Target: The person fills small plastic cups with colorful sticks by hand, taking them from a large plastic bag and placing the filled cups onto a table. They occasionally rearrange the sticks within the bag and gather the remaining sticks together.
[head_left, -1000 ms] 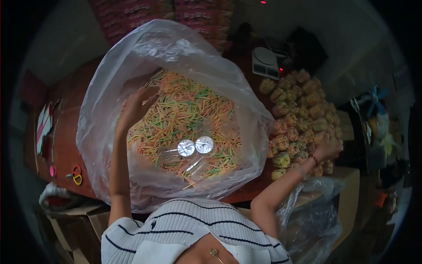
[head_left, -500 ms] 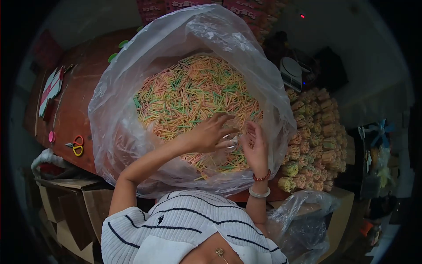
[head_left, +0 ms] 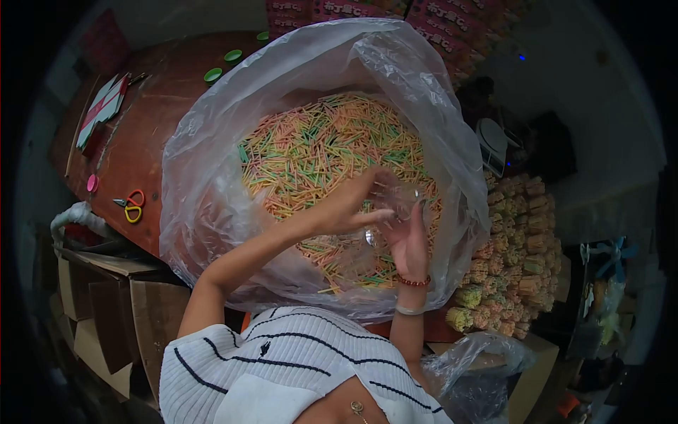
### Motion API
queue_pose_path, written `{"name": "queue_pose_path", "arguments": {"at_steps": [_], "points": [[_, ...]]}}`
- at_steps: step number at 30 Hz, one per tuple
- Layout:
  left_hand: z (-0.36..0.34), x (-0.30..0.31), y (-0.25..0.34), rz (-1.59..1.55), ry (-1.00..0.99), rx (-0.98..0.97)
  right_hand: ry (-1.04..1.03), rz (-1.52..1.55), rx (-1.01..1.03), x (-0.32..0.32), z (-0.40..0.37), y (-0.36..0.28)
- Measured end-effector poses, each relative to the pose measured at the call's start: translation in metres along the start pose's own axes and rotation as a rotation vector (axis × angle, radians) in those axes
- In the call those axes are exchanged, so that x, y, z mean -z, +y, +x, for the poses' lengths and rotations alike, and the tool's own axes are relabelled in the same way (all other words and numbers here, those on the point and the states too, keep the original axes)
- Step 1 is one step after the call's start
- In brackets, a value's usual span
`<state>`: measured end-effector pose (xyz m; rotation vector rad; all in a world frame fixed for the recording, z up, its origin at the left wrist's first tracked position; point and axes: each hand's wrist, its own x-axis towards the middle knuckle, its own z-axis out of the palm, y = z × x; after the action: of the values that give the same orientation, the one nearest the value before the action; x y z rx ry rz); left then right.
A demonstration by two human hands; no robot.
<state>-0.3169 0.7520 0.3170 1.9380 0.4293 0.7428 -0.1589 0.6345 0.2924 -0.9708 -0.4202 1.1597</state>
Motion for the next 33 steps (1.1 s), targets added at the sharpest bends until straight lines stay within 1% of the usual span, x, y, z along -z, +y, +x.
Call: {"name": "queue_pose_path", "arguments": {"at_steps": [1,2,4,5,6,7,8,10,12,15,17,18,21,23,24,26,27,28,29,30,32,33], "points": [[-0.004,0.004,0.005,-0.002,-0.099,-0.051,-0.195,0.331,-0.168,-0.003,0.006,-0.002],[-0.005,0.015,0.005,-0.003,-0.097,-0.051,-0.196,0.329,-0.169,-0.005,0.010,-0.001],[-0.007,0.058,-0.007,0.264,-0.202,-0.106,-0.103,0.086,0.096,-0.009,0.016,0.002],[-0.010,0.087,-0.020,0.489,-0.249,-0.055,-0.102,0.085,0.104,-0.007,0.017,-0.002],[-0.016,0.119,-0.038,0.712,-0.296,-0.006,-0.094,0.019,0.153,-0.003,0.014,-0.006],[-0.029,0.149,-0.063,0.880,-0.342,0.056,-0.083,-0.046,0.203,0.002,0.011,-0.011],[-0.037,0.171,-0.086,1.051,-0.388,0.116,-0.073,-0.044,0.214,0.006,0.007,-0.015],[-0.030,0.187,-0.103,1.061,-0.442,0.080,-0.024,-0.042,0.209,0.013,-0.002,-0.018],[-0.010,0.188,-0.123,1.072,-0.498,0.050,-0.010,-0.030,0.211,0.020,-0.006,-0.009],[0.048,0.158,-0.147,0.993,-0.481,-0.023,0.010,-0.019,0.185,0.021,-0.014,-0.003],[0.092,0.136,-0.151,0.897,-0.324,-0.145,0.018,-0.021,0.170,0.018,-0.017,-0.004],[0.111,0.129,-0.150,0.891,-0.317,-0.152,0.024,-0.032,0.168,0.016,-0.019,-0.006],[0.160,0.118,-0.140,1.035,-0.517,0.006,0.048,-0.053,0.156,0.021,-0.022,-0.007],[0.174,0.119,-0.133,1.133,-0.664,0.122,0.069,-0.050,0.146,0.022,-0.019,-0.006],[0.170,0.122,-0.130,1.131,-0.664,0.125,0.069,-0.033,0.156,0.020,-0.016,-0.005],[0.150,0.128,-0.122,0.854,-0.543,0.131,0.069,-0.013,0.158,0.019,-0.012,-0.001],[0.142,0.128,-0.142,0.856,-0.544,0.136,0.021,-0.022,0.158,0.019,-0.004,0.003],[0.133,0.122,-0.179,0.777,-0.382,0.000,-0.026,-0.031,0.158,0.017,0.002,0.004],[0.126,0.118,-0.198,0.694,-0.220,-0.135,-0.026,-0.027,0.156,0.013,0.007,0.004],[0.117,0.113,-0.188,0.695,-0.224,-0.134,-0.053,-0.048,0.135,0.007,0.014,0.005],[0.086,0.095,-0.139,0.276,0.069,0.124,-0.072,-0.059,0.118,-0.004,0.023,0.007],[0.073,0.091,-0.103,0.095,0.013,0.332,-0.074,-0.282,0.180,-0.010,0.025,0.008]]}}
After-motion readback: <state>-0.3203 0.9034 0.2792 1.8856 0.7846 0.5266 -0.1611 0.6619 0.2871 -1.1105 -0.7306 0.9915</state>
